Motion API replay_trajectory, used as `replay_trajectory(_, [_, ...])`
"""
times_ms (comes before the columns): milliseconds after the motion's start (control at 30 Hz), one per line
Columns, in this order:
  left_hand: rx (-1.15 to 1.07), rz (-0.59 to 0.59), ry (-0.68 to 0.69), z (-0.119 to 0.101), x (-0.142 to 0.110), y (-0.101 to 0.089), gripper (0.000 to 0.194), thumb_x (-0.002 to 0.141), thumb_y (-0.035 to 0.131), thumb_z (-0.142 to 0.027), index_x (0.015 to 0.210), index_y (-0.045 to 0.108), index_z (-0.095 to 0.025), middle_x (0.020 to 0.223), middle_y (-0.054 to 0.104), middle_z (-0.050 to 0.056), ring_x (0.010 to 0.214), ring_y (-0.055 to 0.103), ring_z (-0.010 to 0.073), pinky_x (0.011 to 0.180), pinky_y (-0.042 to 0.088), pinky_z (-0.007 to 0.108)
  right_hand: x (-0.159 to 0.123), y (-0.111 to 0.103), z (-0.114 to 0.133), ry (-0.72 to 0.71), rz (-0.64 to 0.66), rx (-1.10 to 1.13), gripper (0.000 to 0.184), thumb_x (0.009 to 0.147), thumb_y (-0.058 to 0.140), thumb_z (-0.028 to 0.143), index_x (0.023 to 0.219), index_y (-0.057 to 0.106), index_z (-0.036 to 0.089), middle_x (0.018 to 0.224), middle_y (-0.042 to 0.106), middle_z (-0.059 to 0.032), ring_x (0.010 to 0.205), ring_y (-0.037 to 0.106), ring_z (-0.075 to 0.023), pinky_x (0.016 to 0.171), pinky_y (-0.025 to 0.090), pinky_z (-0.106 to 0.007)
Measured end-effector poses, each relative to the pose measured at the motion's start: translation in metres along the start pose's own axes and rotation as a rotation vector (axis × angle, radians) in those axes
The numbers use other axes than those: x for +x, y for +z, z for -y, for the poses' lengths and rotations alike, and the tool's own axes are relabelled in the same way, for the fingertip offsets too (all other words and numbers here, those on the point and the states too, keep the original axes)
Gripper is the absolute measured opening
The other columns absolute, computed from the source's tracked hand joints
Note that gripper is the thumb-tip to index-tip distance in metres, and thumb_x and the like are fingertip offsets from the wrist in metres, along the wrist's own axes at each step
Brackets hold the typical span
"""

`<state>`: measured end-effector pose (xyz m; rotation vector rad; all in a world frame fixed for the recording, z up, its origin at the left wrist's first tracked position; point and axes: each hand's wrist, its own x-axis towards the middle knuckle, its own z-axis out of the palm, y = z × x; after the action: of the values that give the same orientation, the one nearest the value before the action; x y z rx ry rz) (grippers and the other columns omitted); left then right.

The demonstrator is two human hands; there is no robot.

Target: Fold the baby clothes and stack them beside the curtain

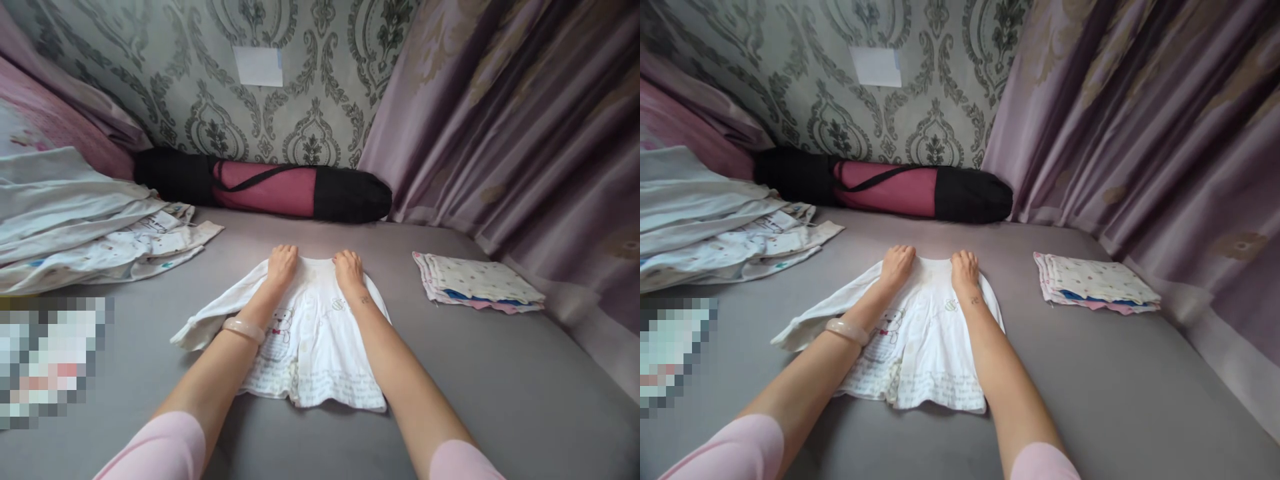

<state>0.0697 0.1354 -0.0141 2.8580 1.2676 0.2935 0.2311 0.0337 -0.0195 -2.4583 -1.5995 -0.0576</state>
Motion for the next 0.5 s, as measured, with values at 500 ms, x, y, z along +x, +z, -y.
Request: replay_trajectory(500, [-0.073,0.082,-0.092,-0.021,-0.032,0.021,0.065,0.099,0.022,-0.045,0.15,0.033,-0.007,0.158,0.028,0.019,0.147,0.018,0.0371,0.115,0.013,0.058,-0.031,0.004,0.031,0.065,0.118,0.059,0.065,0.1,0.028,0.044,0.153,0.027,0.007,0.16,0.021,-0.0219,0.148,0.015,-0.0342,0.117,0.008,-0.048])
